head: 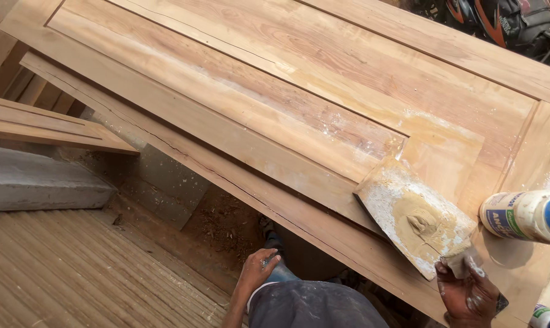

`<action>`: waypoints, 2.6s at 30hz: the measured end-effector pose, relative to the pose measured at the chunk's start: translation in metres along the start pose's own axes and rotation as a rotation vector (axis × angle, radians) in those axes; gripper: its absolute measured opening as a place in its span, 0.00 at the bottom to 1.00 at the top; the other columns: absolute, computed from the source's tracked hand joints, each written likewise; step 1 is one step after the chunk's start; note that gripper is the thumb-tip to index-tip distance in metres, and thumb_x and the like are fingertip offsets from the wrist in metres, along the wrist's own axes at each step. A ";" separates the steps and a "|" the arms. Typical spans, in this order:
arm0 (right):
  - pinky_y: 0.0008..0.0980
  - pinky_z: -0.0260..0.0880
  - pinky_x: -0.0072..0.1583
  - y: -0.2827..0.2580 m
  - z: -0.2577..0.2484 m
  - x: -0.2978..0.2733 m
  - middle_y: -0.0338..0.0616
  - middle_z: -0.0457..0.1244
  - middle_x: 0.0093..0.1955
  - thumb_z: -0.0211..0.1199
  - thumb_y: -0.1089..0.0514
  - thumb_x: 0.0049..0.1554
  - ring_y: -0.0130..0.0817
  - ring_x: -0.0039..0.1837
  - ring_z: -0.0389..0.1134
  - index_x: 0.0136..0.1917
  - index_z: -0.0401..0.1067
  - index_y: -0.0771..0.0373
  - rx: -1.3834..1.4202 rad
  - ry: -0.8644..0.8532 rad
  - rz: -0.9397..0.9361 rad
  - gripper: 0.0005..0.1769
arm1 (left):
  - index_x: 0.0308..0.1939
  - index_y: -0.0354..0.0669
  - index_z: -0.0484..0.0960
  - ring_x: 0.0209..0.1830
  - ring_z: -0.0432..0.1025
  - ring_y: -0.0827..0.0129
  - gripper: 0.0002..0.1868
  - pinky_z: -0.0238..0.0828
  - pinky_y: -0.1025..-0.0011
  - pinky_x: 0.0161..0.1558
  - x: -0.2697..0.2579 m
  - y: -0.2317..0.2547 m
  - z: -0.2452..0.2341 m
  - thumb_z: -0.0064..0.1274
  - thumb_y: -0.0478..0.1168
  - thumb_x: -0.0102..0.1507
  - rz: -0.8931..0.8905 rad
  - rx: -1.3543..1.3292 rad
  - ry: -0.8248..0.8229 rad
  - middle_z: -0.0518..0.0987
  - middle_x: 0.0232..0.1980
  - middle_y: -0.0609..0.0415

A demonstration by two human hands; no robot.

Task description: The person applies a beige filler paste to the seams and joints of a large wooden door using a small flexible putty knife. They repeatedly scoop filler from a board and smooth it into the gaps between panels and along the frame.

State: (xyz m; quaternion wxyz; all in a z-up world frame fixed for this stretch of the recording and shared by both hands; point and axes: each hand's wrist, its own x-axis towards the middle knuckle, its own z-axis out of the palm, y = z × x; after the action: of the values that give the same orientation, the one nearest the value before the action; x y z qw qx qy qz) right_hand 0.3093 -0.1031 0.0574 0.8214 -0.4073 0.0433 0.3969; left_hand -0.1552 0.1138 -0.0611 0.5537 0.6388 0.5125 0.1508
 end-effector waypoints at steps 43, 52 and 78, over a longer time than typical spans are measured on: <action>0.30 0.60 0.73 0.392 0.589 0.538 0.30 0.57 0.76 0.66 0.66 0.53 0.35 0.77 0.57 0.68 0.71 0.37 -1.967 -2.848 -0.971 0.33 | 0.87 0.44 0.42 0.85 0.29 0.37 0.34 0.23 0.31 0.81 0.532 0.088 -0.260 0.29 0.58 0.83 -0.381 0.515 0.380 0.37 0.86 0.35; 0.32 0.67 0.72 0.411 0.599 0.545 0.35 0.58 0.76 0.69 0.64 0.53 0.37 0.77 0.59 0.67 0.72 0.40 -1.869 -2.777 -1.080 0.31 | 0.88 0.46 0.40 0.86 0.29 0.38 0.35 0.22 0.31 0.81 0.531 0.082 -0.256 0.27 0.58 0.83 -0.392 0.499 0.366 0.35 0.87 0.36; 0.45 0.73 0.64 0.371 0.523 0.474 0.46 0.70 0.53 0.63 0.66 0.54 0.41 0.59 0.69 0.58 0.79 0.61 -2.319 -1.971 -0.837 0.18 | 0.87 0.47 0.38 0.88 0.28 0.40 0.36 0.19 0.31 0.82 0.529 0.082 -0.262 0.22 0.58 0.80 -0.326 0.320 0.401 0.35 0.88 0.36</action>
State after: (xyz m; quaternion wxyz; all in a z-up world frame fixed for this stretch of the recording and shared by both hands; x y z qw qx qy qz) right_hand 0.2455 0.6879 -0.0177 0.1731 0.3640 0.9128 -0.0653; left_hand -0.0868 0.7043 -0.0991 0.3506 0.5847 0.7246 0.1005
